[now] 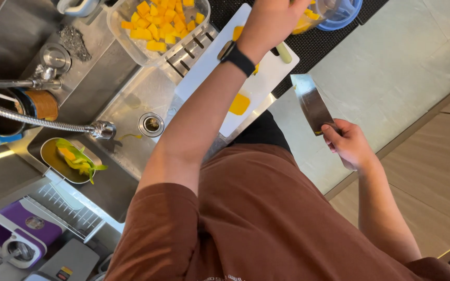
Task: The person peels a mango over a kitchen sink using a peeler, then places it on a cutting board. They use a knife to slice the mango into smaller pieces and transfer them into a plastic container.
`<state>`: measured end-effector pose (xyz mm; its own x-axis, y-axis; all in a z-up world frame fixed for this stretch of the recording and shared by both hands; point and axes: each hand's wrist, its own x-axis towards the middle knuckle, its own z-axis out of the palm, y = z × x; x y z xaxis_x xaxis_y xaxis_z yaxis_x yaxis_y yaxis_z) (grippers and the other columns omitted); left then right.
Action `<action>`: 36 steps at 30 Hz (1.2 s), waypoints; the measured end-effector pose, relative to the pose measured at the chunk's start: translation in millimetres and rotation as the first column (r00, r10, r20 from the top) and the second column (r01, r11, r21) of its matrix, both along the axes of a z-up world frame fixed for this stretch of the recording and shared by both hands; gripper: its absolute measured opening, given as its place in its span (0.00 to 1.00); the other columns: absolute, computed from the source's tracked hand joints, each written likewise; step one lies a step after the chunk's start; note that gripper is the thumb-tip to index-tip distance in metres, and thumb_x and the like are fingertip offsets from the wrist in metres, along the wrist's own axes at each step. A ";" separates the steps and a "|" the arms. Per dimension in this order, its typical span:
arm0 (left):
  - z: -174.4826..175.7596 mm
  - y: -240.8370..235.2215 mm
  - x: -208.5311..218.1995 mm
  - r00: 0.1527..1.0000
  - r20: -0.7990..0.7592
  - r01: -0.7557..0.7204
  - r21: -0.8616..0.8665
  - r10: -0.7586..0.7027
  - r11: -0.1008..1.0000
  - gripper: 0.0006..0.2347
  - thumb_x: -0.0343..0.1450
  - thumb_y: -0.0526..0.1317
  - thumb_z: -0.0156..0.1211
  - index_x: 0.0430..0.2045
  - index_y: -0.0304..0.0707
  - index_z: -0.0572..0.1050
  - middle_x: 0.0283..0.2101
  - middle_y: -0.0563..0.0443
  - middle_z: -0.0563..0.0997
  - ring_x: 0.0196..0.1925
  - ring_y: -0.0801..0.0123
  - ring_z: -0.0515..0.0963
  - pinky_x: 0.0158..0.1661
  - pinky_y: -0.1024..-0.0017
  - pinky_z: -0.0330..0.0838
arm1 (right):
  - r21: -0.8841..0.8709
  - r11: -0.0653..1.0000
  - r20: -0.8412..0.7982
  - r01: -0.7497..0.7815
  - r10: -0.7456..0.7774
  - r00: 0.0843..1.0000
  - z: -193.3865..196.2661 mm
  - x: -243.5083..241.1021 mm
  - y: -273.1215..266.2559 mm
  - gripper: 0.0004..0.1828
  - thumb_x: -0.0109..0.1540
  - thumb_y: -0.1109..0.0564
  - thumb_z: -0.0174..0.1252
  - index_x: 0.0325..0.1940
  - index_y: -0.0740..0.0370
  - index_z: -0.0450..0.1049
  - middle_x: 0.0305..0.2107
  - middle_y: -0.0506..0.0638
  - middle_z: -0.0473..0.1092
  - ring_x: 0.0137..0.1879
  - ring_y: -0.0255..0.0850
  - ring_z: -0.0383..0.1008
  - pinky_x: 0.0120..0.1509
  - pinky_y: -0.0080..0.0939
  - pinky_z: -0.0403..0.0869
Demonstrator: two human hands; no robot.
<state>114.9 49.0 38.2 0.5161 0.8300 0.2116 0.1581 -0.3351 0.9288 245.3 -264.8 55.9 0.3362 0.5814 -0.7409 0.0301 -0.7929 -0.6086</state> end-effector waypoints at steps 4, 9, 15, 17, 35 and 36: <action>-9.3 -53.3 -100.9 0.954 -0.236 -0.168 0.085 0.184 0.982 0.18 0.71 0.42 0.62 0.55 0.39 0.70 0.50 0.46 0.69 0.56 0.54 0.74 0.60 0.62 0.66 | -0.100 0.916 0.381 -0.389 0.396 0.835 -5.0 -26.6 16.7 0.11 0.70 0.50 0.54 0.38 0.57 0.75 0.21 0.47 0.66 0.28 0.40 0.61 0.36 0.41 0.63; -74.1 -155.8 -148.8 0.668 -0.724 -0.299 -0.052 0.170 0.953 0.61 0.53 0.60 0.82 0.75 0.45 0.39 0.63 0.39 0.60 0.59 0.41 0.65 0.53 0.46 0.70 | -0.022 0.729 0.561 -0.684 0.575 0.595 -53.2 -57.8 35.5 0.16 0.70 0.56 0.46 0.61 0.57 0.70 0.31 0.57 0.72 0.38 0.57 0.69 0.37 0.56 0.68; -117.0 -165.8 -150.7 0.627 -0.735 -0.294 0.085 0.259 0.952 0.62 0.52 0.55 0.82 0.75 0.40 0.38 0.60 0.44 0.62 0.58 0.46 0.66 0.56 0.55 0.73 | -0.102 0.638 0.620 -0.763 0.641 0.453 -69.4 -84.9 60.5 0.24 0.68 0.56 0.45 0.69 0.60 0.66 0.34 0.66 0.74 0.38 0.68 0.72 0.38 0.66 0.70; -117.8 -154.7 -160.9 0.617 -0.737 -0.287 0.117 0.277 0.951 0.61 0.52 0.53 0.80 0.75 0.40 0.38 0.58 0.45 0.64 0.57 0.47 0.67 0.56 0.57 0.73 | -0.124 0.630 0.604 -0.766 0.661 0.446 -64.5 -96.4 72.3 0.24 0.67 0.55 0.44 0.67 0.62 0.65 0.31 0.67 0.74 0.37 0.70 0.72 0.38 0.68 0.69; -164.4 -152.9 -204.5 0.846 -0.379 -0.390 0.037 0.374 0.920 0.40 0.59 0.41 0.83 0.65 0.34 0.64 0.58 0.42 0.65 0.62 0.50 0.70 0.62 0.58 0.74 | -0.278 0.481 0.633 -0.831 0.743 0.218 -69.1 -147.3 104.4 0.18 0.75 0.48 0.36 0.60 0.60 0.64 0.32 0.64 0.75 0.43 0.67 0.80 0.48 0.65 0.78; -165.5 -153.3 -204.6 0.843 -0.377 -0.393 0.055 0.383 0.918 0.40 0.59 0.41 0.83 0.65 0.33 0.65 0.58 0.42 0.65 0.62 0.50 0.71 0.61 0.58 0.75 | -0.280 0.480 0.624 -0.831 0.749 0.223 -67.8 -147.7 105.8 0.18 0.75 0.48 0.36 0.60 0.60 0.64 0.32 0.64 0.75 0.43 0.68 0.80 0.48 0.65 0.77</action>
